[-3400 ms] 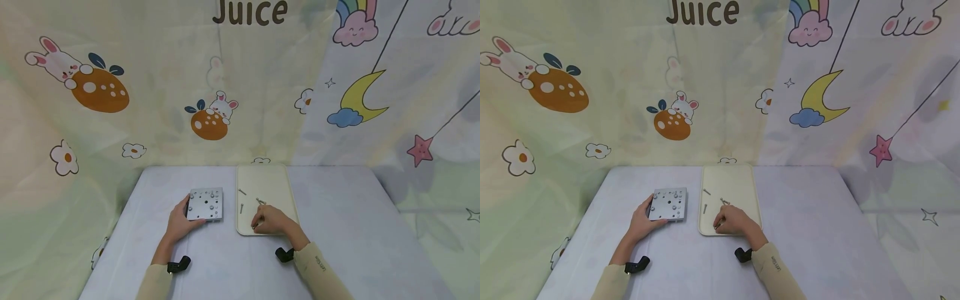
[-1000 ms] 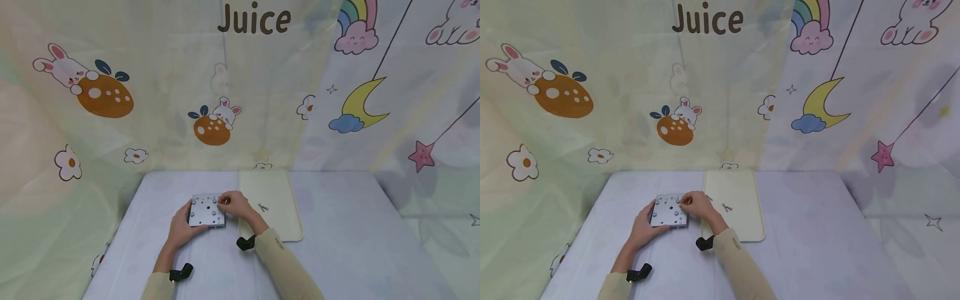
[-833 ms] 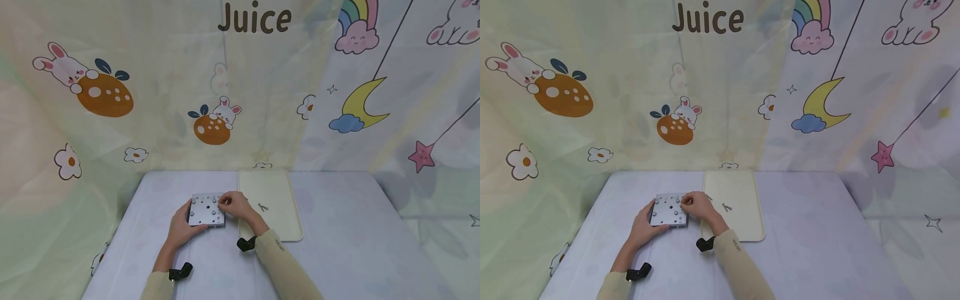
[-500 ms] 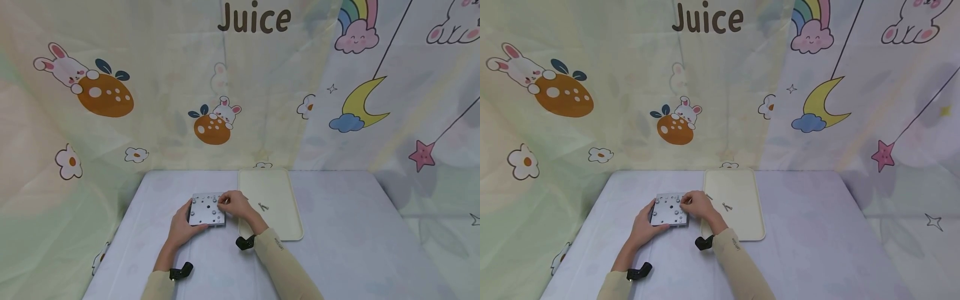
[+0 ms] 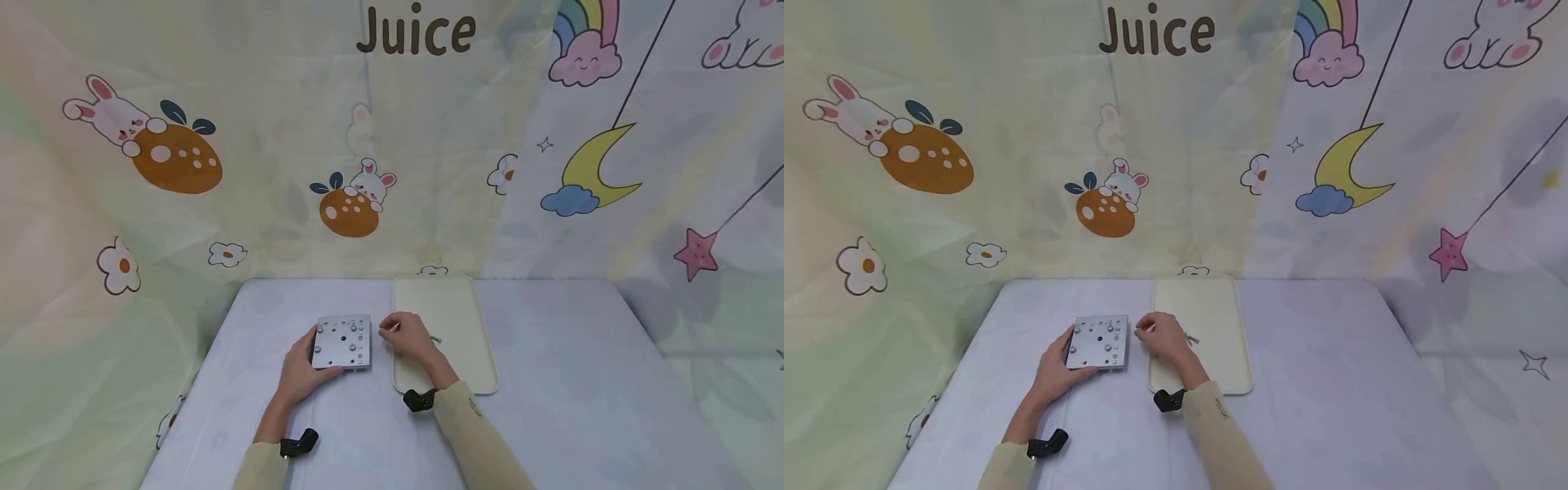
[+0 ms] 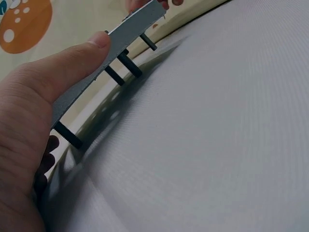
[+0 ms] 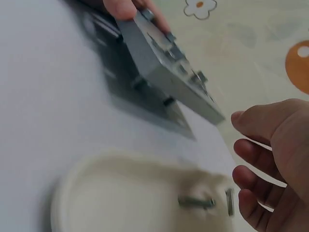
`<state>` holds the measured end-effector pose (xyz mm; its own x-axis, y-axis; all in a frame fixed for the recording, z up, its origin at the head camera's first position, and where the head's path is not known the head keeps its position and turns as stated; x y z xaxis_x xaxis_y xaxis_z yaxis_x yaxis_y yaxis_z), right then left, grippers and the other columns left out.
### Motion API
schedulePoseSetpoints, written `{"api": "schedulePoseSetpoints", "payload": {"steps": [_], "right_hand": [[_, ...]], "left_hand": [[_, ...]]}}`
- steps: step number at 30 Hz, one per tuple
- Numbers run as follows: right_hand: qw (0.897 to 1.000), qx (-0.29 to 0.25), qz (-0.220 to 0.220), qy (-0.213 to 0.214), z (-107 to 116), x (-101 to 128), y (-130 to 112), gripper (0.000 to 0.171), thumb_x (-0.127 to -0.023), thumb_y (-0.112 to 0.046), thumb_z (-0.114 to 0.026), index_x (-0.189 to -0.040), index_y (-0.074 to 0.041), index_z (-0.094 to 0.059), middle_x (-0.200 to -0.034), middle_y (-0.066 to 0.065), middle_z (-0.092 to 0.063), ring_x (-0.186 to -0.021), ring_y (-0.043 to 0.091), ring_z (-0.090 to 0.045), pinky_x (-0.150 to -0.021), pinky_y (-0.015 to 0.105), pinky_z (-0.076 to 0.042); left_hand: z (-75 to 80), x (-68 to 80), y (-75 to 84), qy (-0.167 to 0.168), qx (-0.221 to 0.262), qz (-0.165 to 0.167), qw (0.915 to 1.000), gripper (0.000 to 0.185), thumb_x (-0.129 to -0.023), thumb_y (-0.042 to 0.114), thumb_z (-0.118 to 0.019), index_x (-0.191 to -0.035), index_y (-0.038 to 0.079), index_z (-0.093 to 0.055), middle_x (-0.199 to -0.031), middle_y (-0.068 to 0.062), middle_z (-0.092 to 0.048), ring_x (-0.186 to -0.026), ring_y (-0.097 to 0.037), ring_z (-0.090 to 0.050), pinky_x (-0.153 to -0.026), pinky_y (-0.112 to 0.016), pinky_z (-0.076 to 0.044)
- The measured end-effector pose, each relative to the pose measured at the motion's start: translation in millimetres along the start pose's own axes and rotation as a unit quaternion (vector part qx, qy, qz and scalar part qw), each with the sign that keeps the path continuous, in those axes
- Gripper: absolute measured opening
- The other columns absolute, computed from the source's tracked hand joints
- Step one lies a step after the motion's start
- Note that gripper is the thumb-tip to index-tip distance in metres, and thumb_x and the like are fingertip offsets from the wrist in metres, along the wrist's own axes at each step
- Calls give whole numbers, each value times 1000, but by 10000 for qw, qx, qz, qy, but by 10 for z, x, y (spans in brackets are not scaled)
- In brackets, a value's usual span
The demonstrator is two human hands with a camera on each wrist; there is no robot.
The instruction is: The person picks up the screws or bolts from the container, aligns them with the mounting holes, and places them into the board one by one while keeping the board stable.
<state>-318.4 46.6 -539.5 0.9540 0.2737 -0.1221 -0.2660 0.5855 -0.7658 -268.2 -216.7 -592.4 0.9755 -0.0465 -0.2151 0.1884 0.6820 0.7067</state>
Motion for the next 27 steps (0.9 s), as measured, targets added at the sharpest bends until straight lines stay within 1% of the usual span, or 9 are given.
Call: {"api": "schedulePoseSetpoints", "payload": {"steps": [2,5,9,13,16,21,24,27], "right_hand": [[10000,-16,-54,65,85,59,97,6,-89,-16,-71,-93,-13,-74,-85,-7,-66,-73,10,-56,-63,25,-49],[9998,-143,1,142,183,129,209,6,-89,-14,-71,-92,-11,-74,-85,-4,-67,-74,11,-58,-64,26,-50],[9996,-145,-60,216,236,209,320,5,-88,-13,-71,-91,-10,-74,-82,-4,-67,-71,11,-58,-63,27,-50],[9984,198,-354,387,238,284,375,5,-86,-16,-73,-88,-12,-74,-78,-7,-65,-68,9,-56,-62,26,-48],[9968,434,-490,451,212,315,357,6,-85,-18,-74,-88,-13,-75,-76,-8,-65,-68,8,-57,-60,27,-48],[9936,822,-572,520,161,336,320,9,-83,-21,-75,-88,-14,-76,-75,-8,-66,-67,7,-58,-57,27,-49],[9900,1102,-649,600,143,344,312,9,-83,-23,-75,-88,-16,-77,-75,-10,-66,-66,5,-58,-55,25,-48],[9881,1225,-637,672,138,353,291,10,-83,-25,-76,-87,-15,-77,-74,-10,-66,-63,5,-57,-54,25,-47]], "left_hand": [[-13,3,1,8,-44,-12,10000,122,-61,68,-80,-154,10,-27,-150,-11,-40,-136,-33,-35,-109,-54,-29],[-4,5,1,73,-11,-33,10000,120,-62,66,-82,-153,10,-28,-149,-11,-40,-136,-34,-35,-108,-55,-29],[1,8,-3,73,-5,-58,10000,120,-62,65,-82,-154,11,-26,-150,-12,-39,-136,-34,-35,-108,-55,-29],[-23,14,-5,2,18,-54,10000,121,-62,67,-80,-154,11,-25,-150,-11,-38,-136,-34,-34,-109,-55,-28],[-26,18,-18,40,36,-43,10000,120,-63,65,-81,-154,11,-26,-150,-11,-39,-136,-33,-34,-109,-55,-28],[-25,25,-22,72,8,-28,10000,120,-63,65,-81,-154,10,-26,-150,-11,-39,-136,-34,-35,-109,-55,-28],[-23,24,-9,12,11,-13,10000,121,-63,68,-80,-154,10,-25,-151,-11,-38,-137,-34,-34,-109,-54,-28],[-17,21,9,-10,40,-16,10000,121,-63,68,-79,-154,10,-25,-151,-12,-38,-137,-34,-34,-109,-54,-27]]}}
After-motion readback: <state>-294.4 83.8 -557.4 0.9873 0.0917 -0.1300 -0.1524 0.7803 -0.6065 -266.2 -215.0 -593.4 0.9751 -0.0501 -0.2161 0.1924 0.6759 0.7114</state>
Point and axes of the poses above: each hand's wrist, its own x-axis away from the middle knuckle, its own z-axis out of the back of the hand, y = z × x, the point moved 2 cm from there along -x, towards the middle knuckle
